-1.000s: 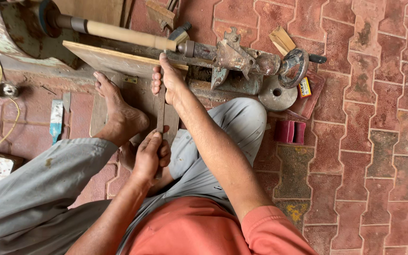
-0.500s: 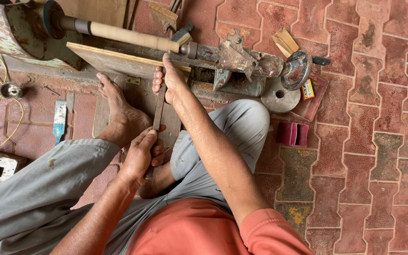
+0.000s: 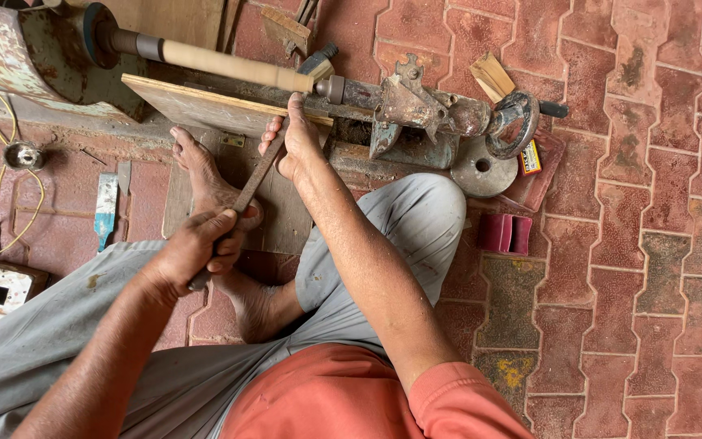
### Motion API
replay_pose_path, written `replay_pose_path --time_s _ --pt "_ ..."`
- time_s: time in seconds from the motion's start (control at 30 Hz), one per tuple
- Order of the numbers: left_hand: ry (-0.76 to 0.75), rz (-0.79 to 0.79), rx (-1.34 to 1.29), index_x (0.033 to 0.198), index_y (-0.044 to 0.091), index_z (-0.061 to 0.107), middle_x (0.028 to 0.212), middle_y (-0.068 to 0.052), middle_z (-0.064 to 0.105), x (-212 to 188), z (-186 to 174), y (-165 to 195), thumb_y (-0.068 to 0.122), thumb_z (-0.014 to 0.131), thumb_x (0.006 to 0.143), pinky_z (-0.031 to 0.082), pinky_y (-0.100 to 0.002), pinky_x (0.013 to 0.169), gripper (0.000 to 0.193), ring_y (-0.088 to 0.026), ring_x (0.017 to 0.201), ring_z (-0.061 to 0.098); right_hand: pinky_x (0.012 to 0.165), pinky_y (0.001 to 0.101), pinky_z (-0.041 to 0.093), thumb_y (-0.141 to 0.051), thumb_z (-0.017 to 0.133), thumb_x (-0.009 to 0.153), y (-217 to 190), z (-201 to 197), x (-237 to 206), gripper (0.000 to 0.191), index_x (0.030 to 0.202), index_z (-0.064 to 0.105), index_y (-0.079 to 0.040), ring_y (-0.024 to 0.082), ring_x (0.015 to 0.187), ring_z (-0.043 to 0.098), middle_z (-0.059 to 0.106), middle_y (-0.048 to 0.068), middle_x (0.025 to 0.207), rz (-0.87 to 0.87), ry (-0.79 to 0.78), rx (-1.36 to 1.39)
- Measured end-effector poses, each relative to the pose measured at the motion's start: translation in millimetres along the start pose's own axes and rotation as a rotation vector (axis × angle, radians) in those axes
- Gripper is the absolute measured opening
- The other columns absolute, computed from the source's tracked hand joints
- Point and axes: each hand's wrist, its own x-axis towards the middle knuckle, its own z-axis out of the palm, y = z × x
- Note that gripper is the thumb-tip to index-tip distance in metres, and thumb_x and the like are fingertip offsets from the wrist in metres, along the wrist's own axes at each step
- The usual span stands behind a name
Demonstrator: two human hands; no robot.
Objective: The person sits on the floor in front of a lathe holding a spinning wooden dowel. They first hold a flat file against the rotating wood with both hands, then switch to a chisel and continue shaping the dowel, bracing the tool on a wooden rest.
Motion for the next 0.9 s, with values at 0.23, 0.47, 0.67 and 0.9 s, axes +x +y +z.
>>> replay_pose_path --time_s 0.23,0.47,0.67,0.9 --pt "0.021 -0.046 0.039 0.128 -0.001 0.058 0.065 0.001 0.039 1 -19 18 0.027 0.043 0.107 0.027 -0.023 0.04 0.038 -0.008 0.047 0.031 0.054 0.0356 0.047 -0.07 0.051 0.094 0 4 4 0.062 0.072 0.047 -0.012 0.016 0.055 0.05 0.048 0.001 0.063 -0.001 0.041 0.043" --pt "0.041 0.014 -0.145 0.129 0.002 0.056 0.065 0.001 0.04 0 18 -14 0.028 0.04 0.107 0.028 -0.024 0.039 0.037 -0.009 0.045 0.034 0.047 0.0303 0.044 -0.07 0.05 0.094 -2 -2 1 0.06 0.075 0.048 -0.014 0.011 0.052 0.047 0.046 -0.003 0.06 -0.011 0.006 -0.07" --pt "0.131 0.077 -0.261 0.128 0.004 0.054 0.067 0.0 0.04 8 54 -44 0.029 0.04 0.108 0.029 -0.025 0.041 0.035 -0.01 0.047 0.034 0.043 0.0268 0.041 -0.068 0.052 0.094 -10 -7 -6 0.057 0.08 0.051 -0.013 0.008 0.048 0.044 0.044 -0.006 0.058 0.026 -0.003 -0.179" --pt "0.206 0.18 -0.374 0.13 0.004 0.052 0.066 0.0 0.039 31 93 -79 0.029 0.041 0.109 0.029 -0.025 0.043 0.034 -0.011 0.049 0.034 0.041 0.0281 0.04 -0.072 0.053 0.09 -22 -17 -6 0.062 0.083 0.054 -0.01 0.008 0.046 0.043 0.045 -0.006 0.057 0.019 -0.047 -0.413"
